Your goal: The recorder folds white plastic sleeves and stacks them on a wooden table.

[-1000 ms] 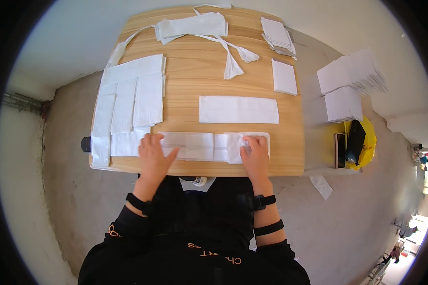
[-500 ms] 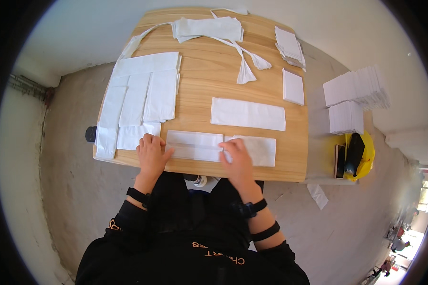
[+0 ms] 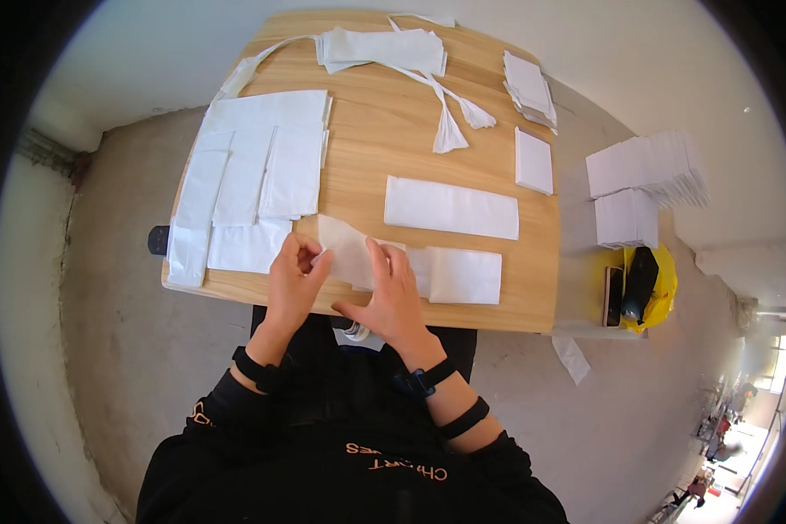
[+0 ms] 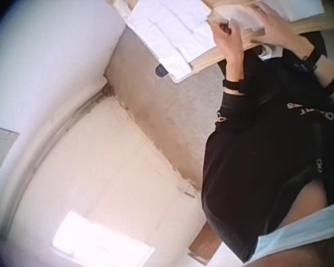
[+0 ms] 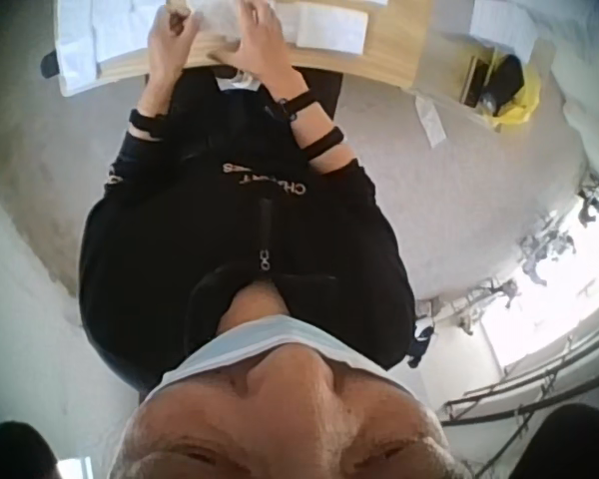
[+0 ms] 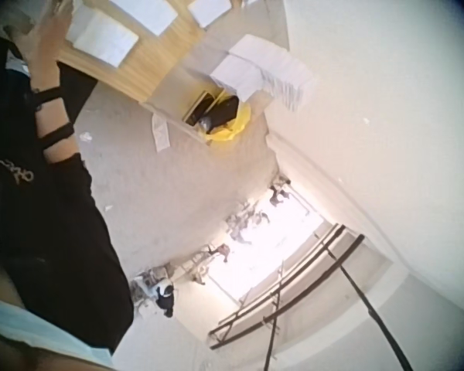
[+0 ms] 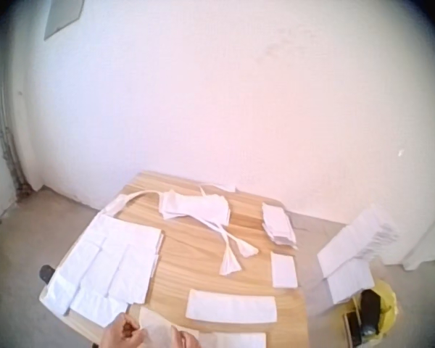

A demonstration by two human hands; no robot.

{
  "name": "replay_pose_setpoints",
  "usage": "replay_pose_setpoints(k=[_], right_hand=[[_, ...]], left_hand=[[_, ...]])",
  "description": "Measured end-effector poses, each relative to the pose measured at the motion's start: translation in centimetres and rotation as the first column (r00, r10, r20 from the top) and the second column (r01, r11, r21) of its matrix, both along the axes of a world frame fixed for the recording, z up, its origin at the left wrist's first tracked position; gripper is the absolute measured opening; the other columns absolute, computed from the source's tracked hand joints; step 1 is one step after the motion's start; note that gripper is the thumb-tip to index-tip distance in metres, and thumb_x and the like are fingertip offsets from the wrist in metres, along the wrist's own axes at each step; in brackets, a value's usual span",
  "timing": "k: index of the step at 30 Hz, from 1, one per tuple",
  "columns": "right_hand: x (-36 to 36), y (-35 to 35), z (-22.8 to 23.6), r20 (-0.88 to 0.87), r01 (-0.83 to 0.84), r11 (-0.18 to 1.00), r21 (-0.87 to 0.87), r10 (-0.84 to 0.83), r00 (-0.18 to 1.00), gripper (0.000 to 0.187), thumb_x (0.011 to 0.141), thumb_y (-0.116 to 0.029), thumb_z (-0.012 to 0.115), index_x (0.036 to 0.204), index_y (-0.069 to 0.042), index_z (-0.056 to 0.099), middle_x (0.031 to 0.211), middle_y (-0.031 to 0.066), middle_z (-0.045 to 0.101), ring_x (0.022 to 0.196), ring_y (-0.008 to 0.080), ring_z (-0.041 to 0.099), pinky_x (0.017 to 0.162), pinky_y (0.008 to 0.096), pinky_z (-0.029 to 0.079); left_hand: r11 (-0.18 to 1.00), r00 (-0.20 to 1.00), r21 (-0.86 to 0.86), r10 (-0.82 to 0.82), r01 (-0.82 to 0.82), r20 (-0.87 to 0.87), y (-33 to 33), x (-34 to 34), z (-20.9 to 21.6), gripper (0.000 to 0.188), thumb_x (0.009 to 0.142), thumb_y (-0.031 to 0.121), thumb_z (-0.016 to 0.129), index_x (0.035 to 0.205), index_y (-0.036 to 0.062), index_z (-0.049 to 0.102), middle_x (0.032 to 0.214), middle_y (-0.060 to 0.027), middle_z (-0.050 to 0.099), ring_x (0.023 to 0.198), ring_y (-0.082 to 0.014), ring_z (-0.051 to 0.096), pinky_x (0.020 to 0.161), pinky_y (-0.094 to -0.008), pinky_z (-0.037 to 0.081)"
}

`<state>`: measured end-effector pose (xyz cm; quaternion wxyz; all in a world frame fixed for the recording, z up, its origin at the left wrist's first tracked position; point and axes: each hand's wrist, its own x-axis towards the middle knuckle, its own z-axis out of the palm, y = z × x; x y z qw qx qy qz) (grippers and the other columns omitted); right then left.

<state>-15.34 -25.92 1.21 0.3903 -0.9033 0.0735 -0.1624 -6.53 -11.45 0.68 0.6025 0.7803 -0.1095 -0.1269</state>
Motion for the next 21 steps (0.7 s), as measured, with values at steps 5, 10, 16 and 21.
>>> replay_pose_setpoints(k=[5,10,16,21], right_hand=[[0.2,0.0,0.7,0.159,0.242,0.962,0.128,-0.261,0.952,0.057,0.072,-0.003,0.072,0.126,-0.001,0.052,0.108,0.0180,0.053,0.099,0.0363,0.055,0.085,0.0407,0.047],[-1.3,-4.2,0.8,0.097,0.296,0.706,0.644,-0.460,0.883,0.037,0.086,-0.009,0.064,0.122,0.000,0.056,0.114,0.0130,0.058,0.104,0.0266,0.058,0.086,0.0373,0.048],[-3.6,-10.1,4.0,-0.088,0.189,0.092,0.978,-0.636,0.766,0.036,0.095,-0.020,0.058,0.125,0.001,0.053,0.124,0.0086,0.056,0.116,0.0201,0.054,0.096,0.0354,0.045],[-7.1,-14.9,2.3,-0.167,0.224,-0.003,0.975,-0.677,0.717,0.034,0.098,-0.020,0.053,0.127,-0.004,0.050,0.125,0.0079,0.058,0.117,0.0221,0.055,0.099,0.0380,0.045]], left_hand=[[0.957,0.982,-0.224,-0.189,0.183,-0.006,-4.8,-2.8,5.0,0.038,0.083,0.005,0.071,0.115,0.0005,0.050,0.094,-0.0090,0.063,0.082,-0.0132,0.060,0.073,-0.0267,0.050],[0.932,0.829,0.084,-0.354,0.354,0.433,-5.6,-2.4,4.7,0.081,0.071,0.015,0.081,0.135,-0.0016,0.035,0.127,-0.0212,0.048,0.117,-0.0295,0.047,0.101,-0.0393,0.038],[0.910,0.815,0.401,-0.313,0.110,0.487,-6.3,-3.7,-3.5,0.090,0.062,0.010,0.083,0.135,-0.0006,0.032,0.133,-0.0242,0.037,0.122,-0.0420,0.039,0.105,-0.0458,0.035],[0.939,0.843,0.299,-0.294,0.167,0.451,-7.8,-3.6,-4.1,0.053,0.059,0.000,0.075,0.105,0.0055,0.051,0.116,-0.0171,0.047,0.111,-0.0382,0.046,0.105,-0.0454,0.036]])
